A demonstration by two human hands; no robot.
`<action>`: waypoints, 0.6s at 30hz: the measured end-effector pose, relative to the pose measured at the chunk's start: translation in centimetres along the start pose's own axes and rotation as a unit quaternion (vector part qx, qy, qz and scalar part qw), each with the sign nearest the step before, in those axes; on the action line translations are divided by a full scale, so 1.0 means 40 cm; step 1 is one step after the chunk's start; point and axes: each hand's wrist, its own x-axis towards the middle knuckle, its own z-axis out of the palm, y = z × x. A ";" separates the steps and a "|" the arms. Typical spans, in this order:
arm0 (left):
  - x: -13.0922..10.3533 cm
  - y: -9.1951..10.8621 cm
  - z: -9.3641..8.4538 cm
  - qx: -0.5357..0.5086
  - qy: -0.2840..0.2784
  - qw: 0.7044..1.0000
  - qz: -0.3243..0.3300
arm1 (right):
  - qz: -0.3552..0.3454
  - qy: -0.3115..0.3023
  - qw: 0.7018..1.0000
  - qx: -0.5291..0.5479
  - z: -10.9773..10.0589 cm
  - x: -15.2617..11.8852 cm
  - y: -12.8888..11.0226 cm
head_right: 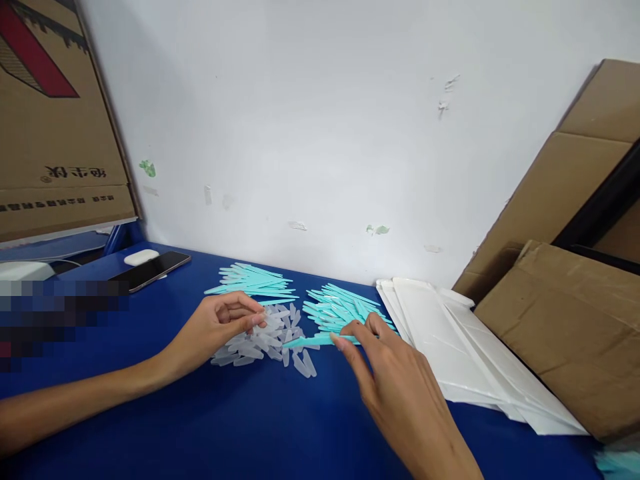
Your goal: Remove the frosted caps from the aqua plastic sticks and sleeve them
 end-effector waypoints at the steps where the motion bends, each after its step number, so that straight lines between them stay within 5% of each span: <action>1: -0.002 0.002 0.001 -0.002 0.000 1.000 -0.001 | -0.002 0.005 1.000 -0.005 -0.002 0.001 0.000; 18: -0.004 0.027 0.007 -0.065 0.000 0.993 -0.099 | -0.100 0.135 0.983 0.068 -0.022 0.001 -0.024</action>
